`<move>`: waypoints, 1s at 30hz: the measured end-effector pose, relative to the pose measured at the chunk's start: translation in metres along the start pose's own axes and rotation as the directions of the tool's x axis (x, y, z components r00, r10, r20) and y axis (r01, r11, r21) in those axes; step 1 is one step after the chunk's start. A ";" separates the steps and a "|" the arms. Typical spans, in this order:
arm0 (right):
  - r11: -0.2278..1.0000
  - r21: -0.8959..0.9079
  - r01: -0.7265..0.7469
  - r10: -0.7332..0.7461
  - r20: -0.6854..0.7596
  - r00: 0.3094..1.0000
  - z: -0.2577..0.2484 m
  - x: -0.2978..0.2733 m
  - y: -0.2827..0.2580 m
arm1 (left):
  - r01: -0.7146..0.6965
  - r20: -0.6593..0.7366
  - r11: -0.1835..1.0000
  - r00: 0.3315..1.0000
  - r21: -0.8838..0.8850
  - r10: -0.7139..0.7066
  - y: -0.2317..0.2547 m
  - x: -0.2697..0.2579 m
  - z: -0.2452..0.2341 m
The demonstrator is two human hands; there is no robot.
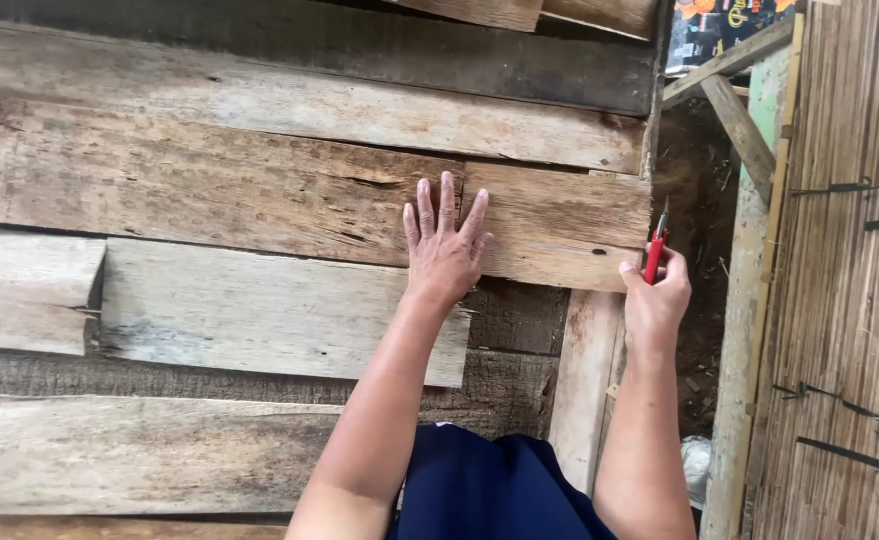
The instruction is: The person uses a red utility knife to scrape and smooth the surface of several wooden planks arranged on a workbench. They repeatedly scrape along the grain, lift and reposition planks, and continue scraping different sections across the bench.
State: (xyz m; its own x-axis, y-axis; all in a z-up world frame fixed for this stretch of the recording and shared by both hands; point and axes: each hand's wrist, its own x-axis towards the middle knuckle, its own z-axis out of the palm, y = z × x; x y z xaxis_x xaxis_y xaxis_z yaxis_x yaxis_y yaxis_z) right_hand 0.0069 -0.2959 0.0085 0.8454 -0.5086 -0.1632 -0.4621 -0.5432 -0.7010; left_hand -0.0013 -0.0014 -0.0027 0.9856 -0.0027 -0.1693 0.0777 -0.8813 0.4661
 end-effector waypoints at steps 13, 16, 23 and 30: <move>0.994 -0.110 -0.026 0.024 -0.024 0.999 -0.001 -0.013 -0.025 | -0.015 0.020 0.999 1.000 0.037 0.014 0.010 0.002 -0.009; 0.988 -0.155 -0.010 0.007 -0.014 1.000 -0.004 -0.014 -0.024 | -0.026 0.012 0.998 1.000 0.050 0.026 0.011 0.001 0.000; 1.000 -0.023 0.010 -0.011 -0.045 0.999 -0.019 -0.026 -0.041 | -0.110 -0.012 0.987 0.994 0.115 0.112 0.039 0.002 -0.007; 0.980 -0.012 0.199 -0.199 -0.055 0.978 -0.024 -0.026 -0.037 | -0.151 -0.016 0.982 0.988 0.112 0.153 0.077 0.012 0.020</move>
State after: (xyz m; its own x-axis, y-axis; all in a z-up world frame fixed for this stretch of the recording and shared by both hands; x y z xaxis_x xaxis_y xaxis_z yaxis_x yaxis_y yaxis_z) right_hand -0.0045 -0.2785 0.0551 0.9045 -0.4261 0.0178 -0.2881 -0.6412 -0.7112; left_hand 0.0134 -0.0790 0.0142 0.9881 -0.1301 -0.0817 -0.0890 -0.9183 0.3857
